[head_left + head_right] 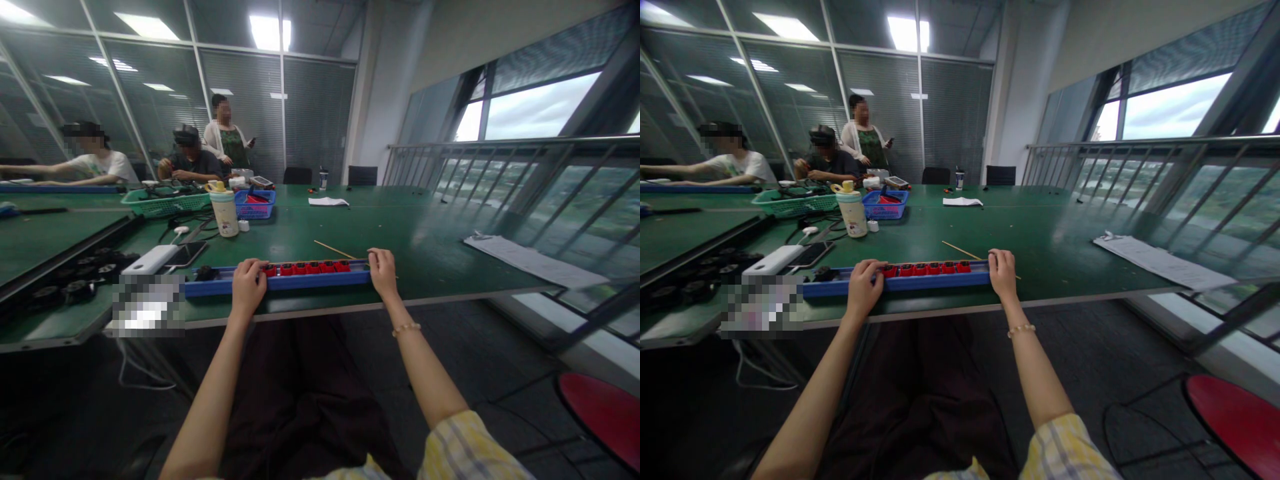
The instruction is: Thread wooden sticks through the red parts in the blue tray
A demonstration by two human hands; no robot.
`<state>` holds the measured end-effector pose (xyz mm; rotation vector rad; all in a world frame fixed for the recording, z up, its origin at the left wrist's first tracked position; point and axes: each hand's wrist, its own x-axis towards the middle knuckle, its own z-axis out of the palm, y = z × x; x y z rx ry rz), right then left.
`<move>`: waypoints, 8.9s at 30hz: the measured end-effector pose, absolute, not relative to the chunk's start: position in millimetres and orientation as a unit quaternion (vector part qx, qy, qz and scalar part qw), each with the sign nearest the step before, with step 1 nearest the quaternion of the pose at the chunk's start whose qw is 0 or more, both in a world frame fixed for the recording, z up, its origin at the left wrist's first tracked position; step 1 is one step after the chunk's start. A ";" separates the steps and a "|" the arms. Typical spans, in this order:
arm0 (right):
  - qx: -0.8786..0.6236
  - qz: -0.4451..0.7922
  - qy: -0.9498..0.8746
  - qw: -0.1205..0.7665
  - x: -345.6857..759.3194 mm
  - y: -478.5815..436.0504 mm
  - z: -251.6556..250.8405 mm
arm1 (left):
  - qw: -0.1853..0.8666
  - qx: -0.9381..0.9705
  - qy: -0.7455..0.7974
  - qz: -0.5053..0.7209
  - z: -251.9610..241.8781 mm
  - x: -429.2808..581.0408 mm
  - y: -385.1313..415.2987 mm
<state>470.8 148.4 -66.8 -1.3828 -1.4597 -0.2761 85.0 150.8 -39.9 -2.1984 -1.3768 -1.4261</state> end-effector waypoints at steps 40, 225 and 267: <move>-0.568 -0.086 -0.604 0.552 477.5 148.0 -67.1 | 0.109 -0.741 -0.455 -0.481 -40.5 84.9 151.9; -0.509 -0.099 -0.686 0.509 467.7 144.7 -61.4 | 0.040 -0.758 -0.414 -0.502 -40.1 86.5 154.8; -0.461 -0.076 -0.677 0.569 469.5 140.8 -59.6 | 0.069 -0.746 -0.407 -0.522 -41.6 85.8 155.2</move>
